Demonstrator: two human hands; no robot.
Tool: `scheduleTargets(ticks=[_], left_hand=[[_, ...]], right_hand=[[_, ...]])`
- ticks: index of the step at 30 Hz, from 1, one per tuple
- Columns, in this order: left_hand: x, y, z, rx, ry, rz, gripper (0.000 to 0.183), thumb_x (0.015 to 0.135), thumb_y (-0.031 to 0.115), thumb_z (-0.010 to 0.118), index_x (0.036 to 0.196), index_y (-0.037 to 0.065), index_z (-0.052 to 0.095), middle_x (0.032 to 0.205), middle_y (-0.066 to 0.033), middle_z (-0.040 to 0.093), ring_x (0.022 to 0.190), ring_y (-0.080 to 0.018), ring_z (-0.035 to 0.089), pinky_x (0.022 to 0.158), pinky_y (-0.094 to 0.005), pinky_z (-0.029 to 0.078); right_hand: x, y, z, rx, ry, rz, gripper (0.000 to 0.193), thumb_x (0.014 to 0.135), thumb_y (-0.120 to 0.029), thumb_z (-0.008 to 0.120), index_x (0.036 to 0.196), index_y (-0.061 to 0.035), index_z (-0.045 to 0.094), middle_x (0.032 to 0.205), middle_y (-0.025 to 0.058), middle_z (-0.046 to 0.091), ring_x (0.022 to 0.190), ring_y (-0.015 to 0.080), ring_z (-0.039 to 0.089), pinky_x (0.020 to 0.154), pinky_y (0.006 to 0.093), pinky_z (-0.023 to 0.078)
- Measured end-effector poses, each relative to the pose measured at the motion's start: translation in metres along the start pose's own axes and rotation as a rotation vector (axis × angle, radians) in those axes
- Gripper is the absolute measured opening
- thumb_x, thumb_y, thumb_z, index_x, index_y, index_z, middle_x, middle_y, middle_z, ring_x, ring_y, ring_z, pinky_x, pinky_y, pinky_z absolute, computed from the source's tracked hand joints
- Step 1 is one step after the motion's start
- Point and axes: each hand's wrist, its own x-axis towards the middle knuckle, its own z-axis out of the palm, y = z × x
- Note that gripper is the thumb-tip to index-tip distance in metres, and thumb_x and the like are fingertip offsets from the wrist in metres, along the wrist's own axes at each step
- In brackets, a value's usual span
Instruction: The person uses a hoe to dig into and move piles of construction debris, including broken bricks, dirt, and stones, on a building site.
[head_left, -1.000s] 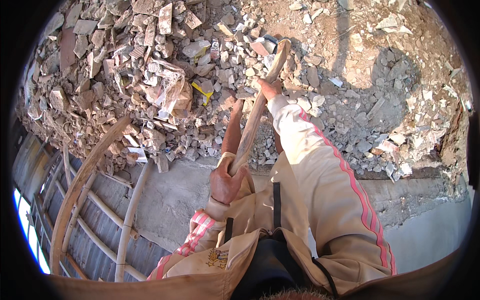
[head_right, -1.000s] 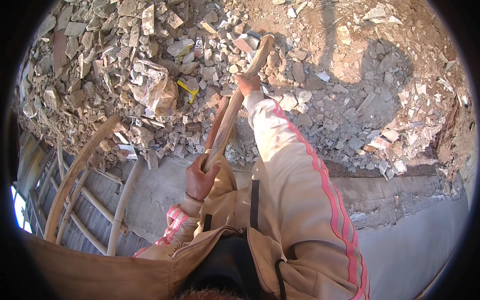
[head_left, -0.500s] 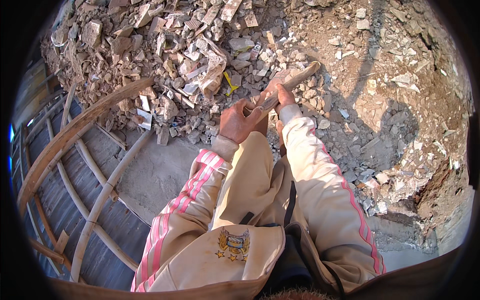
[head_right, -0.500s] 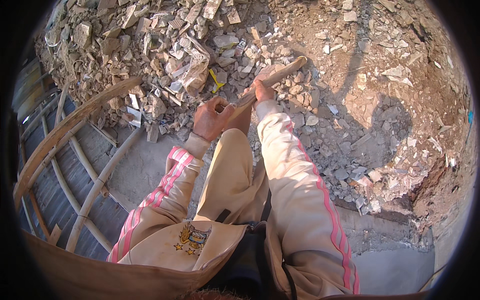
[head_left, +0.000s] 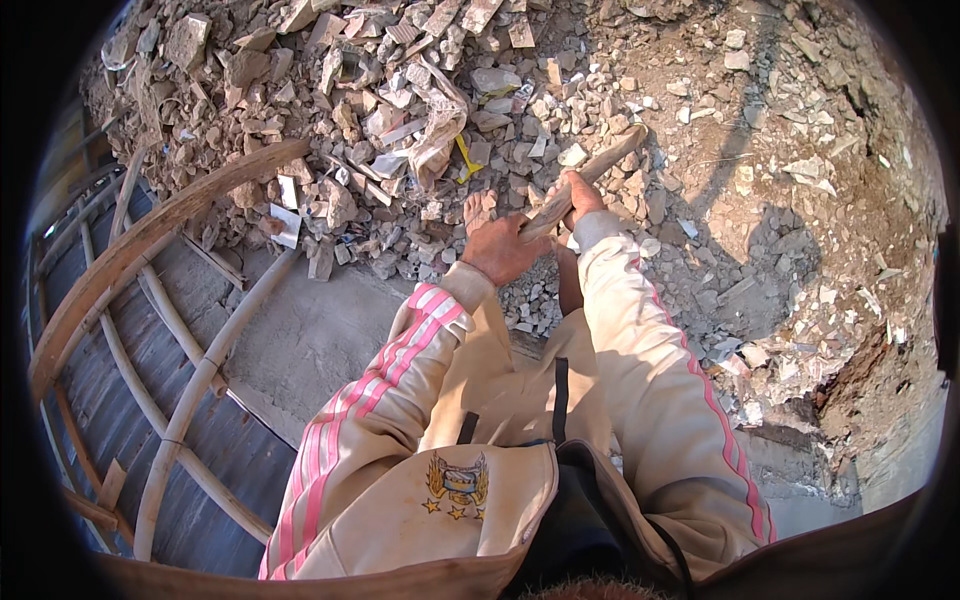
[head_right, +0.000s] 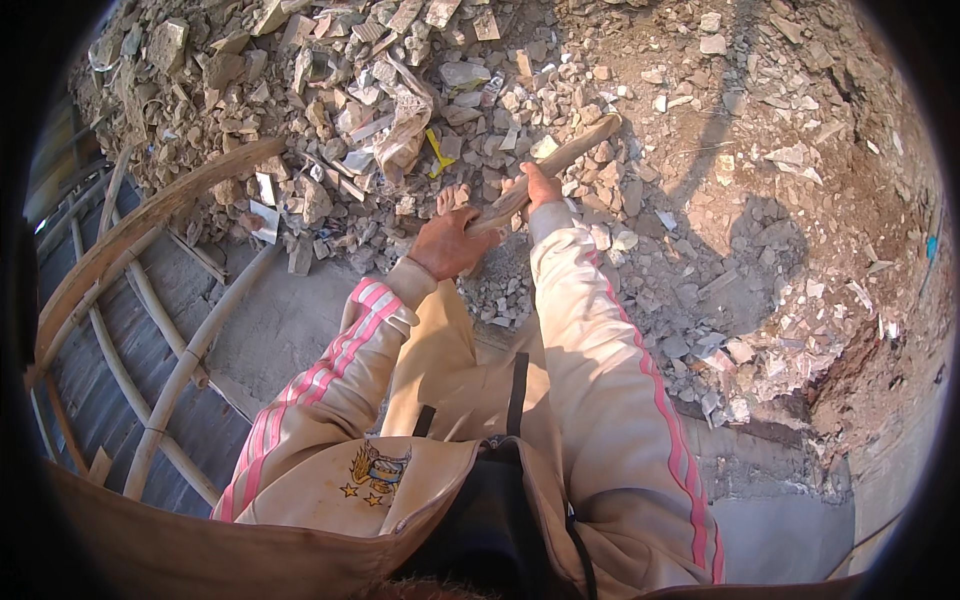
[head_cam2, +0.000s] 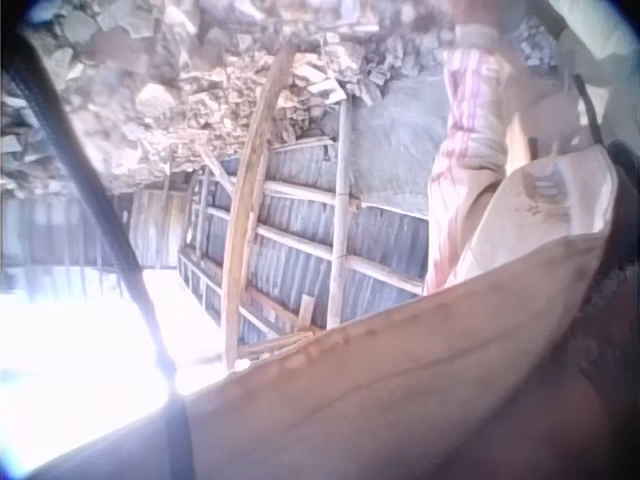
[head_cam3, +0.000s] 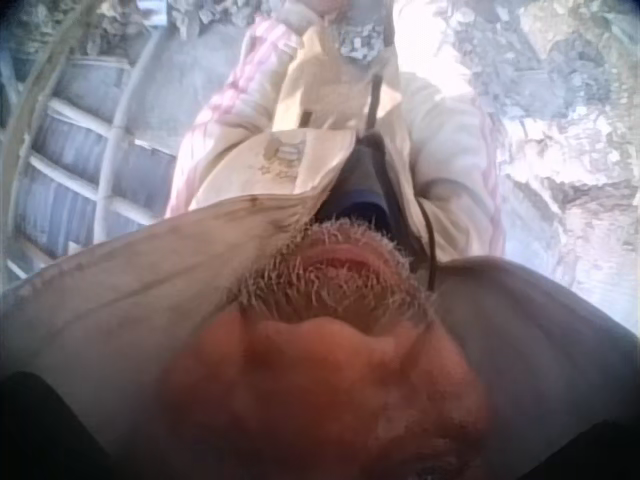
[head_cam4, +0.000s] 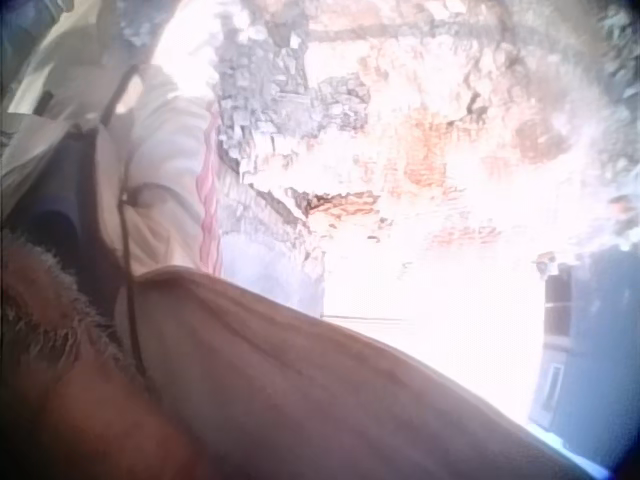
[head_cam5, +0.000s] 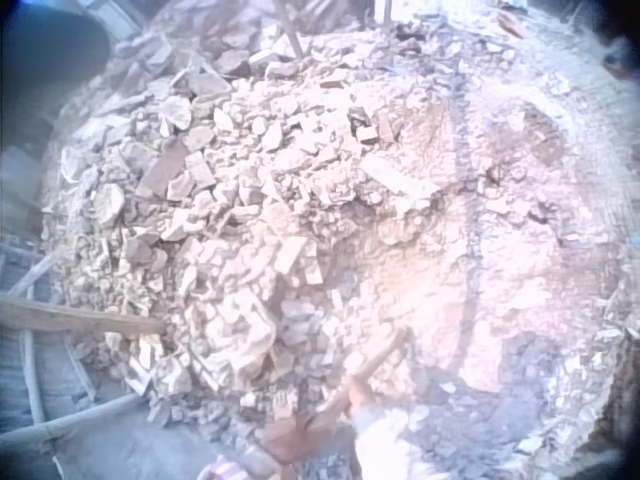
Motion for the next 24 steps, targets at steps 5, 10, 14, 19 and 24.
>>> scheduleTargets(ticks=[5,10,14,19,24], left_hand=[[-0.032,-0.023,0.080,-0.171,-0.209,0.135,0.055,0.076,0.037,0.064,0.112,-0.003,0.051,0.076,-0.0180,0.065,0.073,-0.0360,0.065,0.071,-0.0435,0.051],[-0.079,0.051,0.095,-0.106,-0.194,0.149,0.055,0.075,0.032,0.062,0.109,-0.008,0.046,0.079,-0.0275,0.063,0.078,-0.0448,0.064,0.074,-0.0492,0.051],[-0.106,0.064,0.072,-0.143,-0.262,0.212,0.055,0.075,0.033,0.061,0.106,-0.010,0.044,0.079,-0.0295,0.062,0.078,-0.0458,0.063,0.075,-0.0508,0.050],[-0.135,0.098,0.050,-0.184,-0.384,0.177,0.054,0.076,0.032,0.059,0.108,-0.009,0.043,0.080,-0.0299,0.061,0.078,-0.0461,0.063,0.074,-0.0517,0.049],[-0.140,0.103,0.035,-0.330,-0.344,0.382,0.048,0.078,0.028,0.059,0.107,-0.008,0.044,0.081,-0.0303,0.061,0.078,-0.0464,0.062,0.072,-0.0513,0.049]], right_hand=[[-0.049,0.001,-0.054,-0.239,-0.036,-0.031,0.022,0.082,-0.020,0.068,0.094,-0.0088,0.053,0.068,0.0065,0.056,0.056,0.0223,0.057,0.051,0.0385,0.051],[-0.105,-0.037,-0.087,-0.204,-0.079,0.050,0.019,0.085,-0.022,0.067,0.094,-0.0118,0.053,0.064,0.0030,0.051,0.051,0.0157,0.050,0.044,0.0309,0.046],[-0.152,-0.037,-0.090,-0.072,-0.200,0.036,0.023,0.084,-0.021,0.068,0.097,-0.0094,0.053,0.072,0.0019,0.053,0.056,0.0131,0.052,0.049,0.0309,0.047],[-0.210,-0.051,-0.089,-0.071,-0.171,-0.010,0.015,0.089,-0.021,0.064,0.095,-0.0118,0.054,0.079,0.0005,0.053,0.060,0.0087,0.050,0.051,0.0242,0.045],[-0.251,-0.069,-0.083,-0.044,-0.103,-0.182,0.016,0.088,-0.019,0.064,0.093,-0.0099,0.053,0.076,0.0019,0.052,0.060,0.0097,0.051,0.050,0.0241,0.045]])
